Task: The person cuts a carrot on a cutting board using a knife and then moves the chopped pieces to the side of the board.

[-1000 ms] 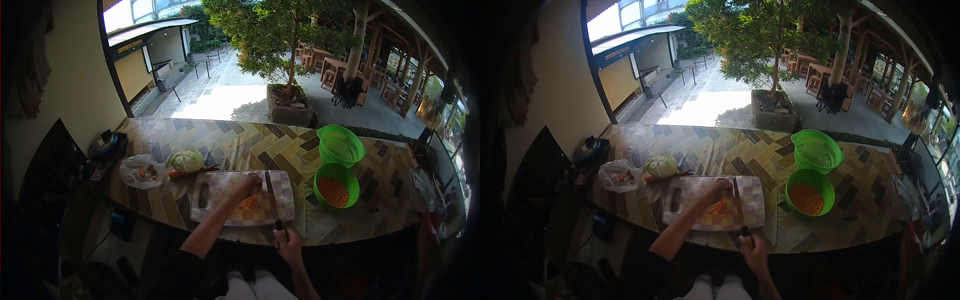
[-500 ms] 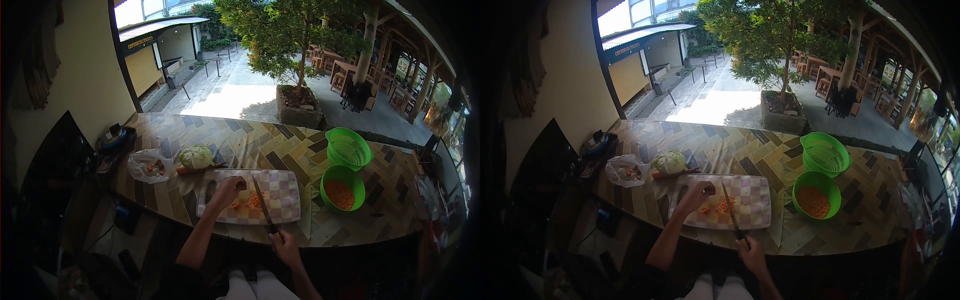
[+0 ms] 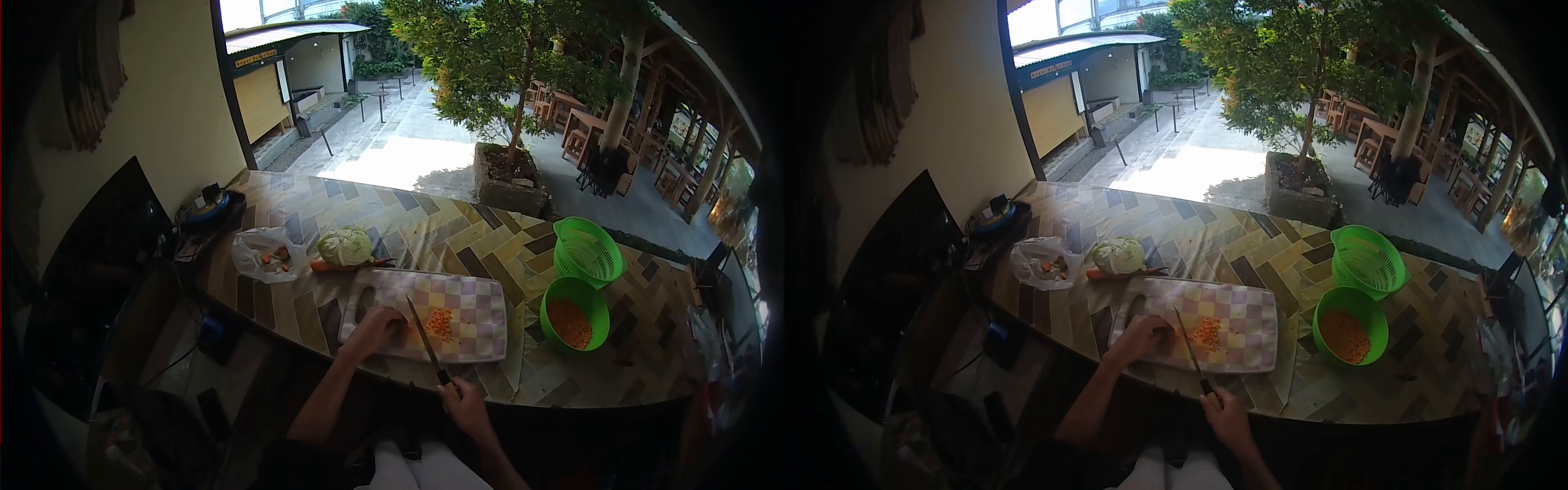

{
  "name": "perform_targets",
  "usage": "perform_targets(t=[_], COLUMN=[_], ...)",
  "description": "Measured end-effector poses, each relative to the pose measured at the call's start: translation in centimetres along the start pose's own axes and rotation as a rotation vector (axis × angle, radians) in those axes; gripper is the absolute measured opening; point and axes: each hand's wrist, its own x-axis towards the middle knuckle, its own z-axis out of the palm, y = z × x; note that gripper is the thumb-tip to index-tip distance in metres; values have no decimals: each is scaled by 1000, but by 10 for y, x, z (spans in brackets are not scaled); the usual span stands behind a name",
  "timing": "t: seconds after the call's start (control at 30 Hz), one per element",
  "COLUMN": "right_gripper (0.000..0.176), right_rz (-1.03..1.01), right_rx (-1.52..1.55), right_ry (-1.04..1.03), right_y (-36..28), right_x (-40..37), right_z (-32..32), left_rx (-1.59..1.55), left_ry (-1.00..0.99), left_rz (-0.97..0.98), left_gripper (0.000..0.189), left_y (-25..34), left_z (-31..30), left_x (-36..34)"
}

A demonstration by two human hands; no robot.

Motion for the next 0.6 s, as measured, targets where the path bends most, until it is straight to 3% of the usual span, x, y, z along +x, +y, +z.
perform_targets(t=[0.23,0.6], right_gripper=[27,28], right_rz=[-69,-75], right_rx=[-121,-355], right_ry=[35,66], right_y=[7,-12], right_x=[0,-4], right_z=[5,16], left_rx=[63,233], left_ry=[18,205], left_rz=[-103,-45], left_gripper=[26,24], left_y=[7,6], left_z=[4,35], left_x=[-4,-23])
